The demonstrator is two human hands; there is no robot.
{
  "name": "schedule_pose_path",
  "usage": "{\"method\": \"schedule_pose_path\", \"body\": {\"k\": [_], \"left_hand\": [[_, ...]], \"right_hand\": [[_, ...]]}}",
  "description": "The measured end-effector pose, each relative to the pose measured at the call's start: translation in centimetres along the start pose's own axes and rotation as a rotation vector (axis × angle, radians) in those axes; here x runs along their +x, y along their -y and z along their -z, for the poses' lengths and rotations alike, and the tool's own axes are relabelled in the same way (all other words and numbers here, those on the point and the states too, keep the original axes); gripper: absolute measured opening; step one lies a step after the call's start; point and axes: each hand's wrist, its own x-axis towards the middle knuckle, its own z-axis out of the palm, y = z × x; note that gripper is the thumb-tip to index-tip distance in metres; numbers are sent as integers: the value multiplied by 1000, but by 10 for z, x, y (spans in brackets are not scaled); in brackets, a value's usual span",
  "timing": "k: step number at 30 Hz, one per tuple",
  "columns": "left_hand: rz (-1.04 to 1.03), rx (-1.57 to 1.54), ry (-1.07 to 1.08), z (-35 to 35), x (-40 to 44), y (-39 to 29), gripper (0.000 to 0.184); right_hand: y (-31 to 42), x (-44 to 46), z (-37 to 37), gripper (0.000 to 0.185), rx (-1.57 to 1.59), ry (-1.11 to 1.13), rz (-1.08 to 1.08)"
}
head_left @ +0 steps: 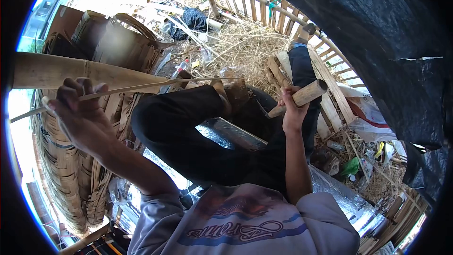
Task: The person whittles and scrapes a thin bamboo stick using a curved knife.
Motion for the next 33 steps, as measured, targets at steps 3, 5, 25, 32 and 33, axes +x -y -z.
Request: {"method": "schedule_pose_path", "body": {"k": [3, 5, 25, 32, 33], "left_hand": [[-138, 11, 57, 18, 15, -24, 49], [-245, -98, 113, 23, 22, -33, 47], [-518, 50, 253, -61, 49, -11, 51], [-686, 284, 372, -74, 60, -13, 57], [-646, 245, 382, -77, 57, -15, 57]], "right_hand": [[0, 0, 1, 9, 13, -3, 21], [0, 0, 2, 9, 9, -6, 13], [254, 30, -142, 22, 804, 745, 663], [292, 26, -207, 17, 733, 849, 653], [293, 25, -209, 17, 751, 840, 655]]}}
